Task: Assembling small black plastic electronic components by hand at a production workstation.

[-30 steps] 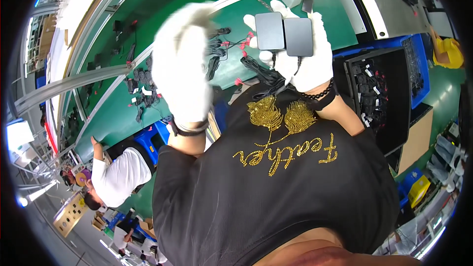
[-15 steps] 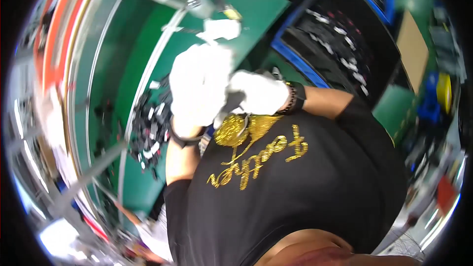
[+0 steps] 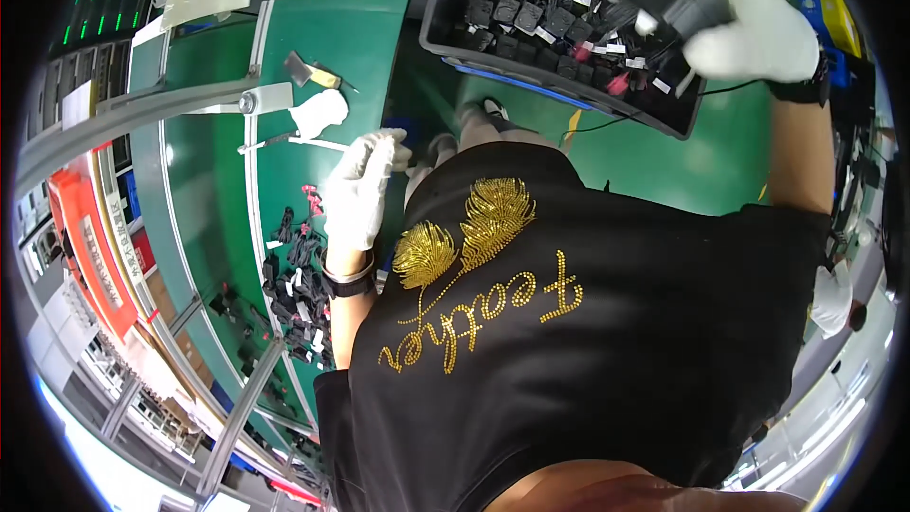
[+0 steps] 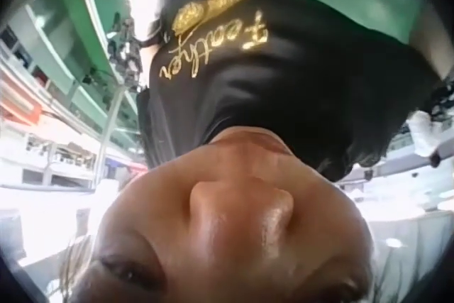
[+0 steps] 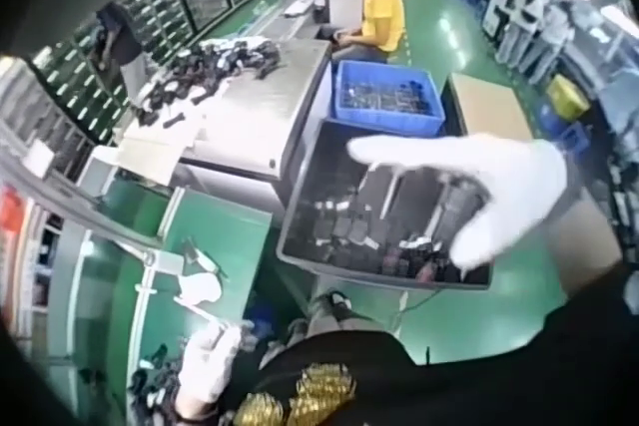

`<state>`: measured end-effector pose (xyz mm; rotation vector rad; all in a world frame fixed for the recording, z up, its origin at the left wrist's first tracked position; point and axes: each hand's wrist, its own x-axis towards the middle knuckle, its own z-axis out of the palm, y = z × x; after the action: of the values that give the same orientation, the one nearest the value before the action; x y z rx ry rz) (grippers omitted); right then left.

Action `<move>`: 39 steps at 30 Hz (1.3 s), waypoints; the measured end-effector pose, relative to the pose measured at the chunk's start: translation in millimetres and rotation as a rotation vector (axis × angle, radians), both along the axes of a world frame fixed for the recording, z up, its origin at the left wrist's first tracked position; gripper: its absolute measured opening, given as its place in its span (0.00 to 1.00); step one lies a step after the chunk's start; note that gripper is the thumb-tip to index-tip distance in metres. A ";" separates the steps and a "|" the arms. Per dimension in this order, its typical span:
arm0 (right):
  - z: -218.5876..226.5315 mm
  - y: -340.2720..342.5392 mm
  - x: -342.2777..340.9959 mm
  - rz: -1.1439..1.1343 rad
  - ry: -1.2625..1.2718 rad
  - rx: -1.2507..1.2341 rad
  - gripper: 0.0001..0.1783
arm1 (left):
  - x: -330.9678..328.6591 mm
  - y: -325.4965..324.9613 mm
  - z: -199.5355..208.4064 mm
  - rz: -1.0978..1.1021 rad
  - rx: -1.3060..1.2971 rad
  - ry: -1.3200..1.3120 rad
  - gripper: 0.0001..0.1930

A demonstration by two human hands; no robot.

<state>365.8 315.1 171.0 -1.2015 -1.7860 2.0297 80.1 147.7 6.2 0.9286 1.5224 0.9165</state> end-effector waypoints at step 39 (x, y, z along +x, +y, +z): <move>-290.6 68.3 46.9 0.139 -0.392 1.194 0.23 | -174.2 -242.5 -83.8 0.916 -0.560 1.358 0.22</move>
<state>412.8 383.4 -119.5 -1.0415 -2.6193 0.4257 -94.1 -94.9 -77.6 0.3097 3.3031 0.2525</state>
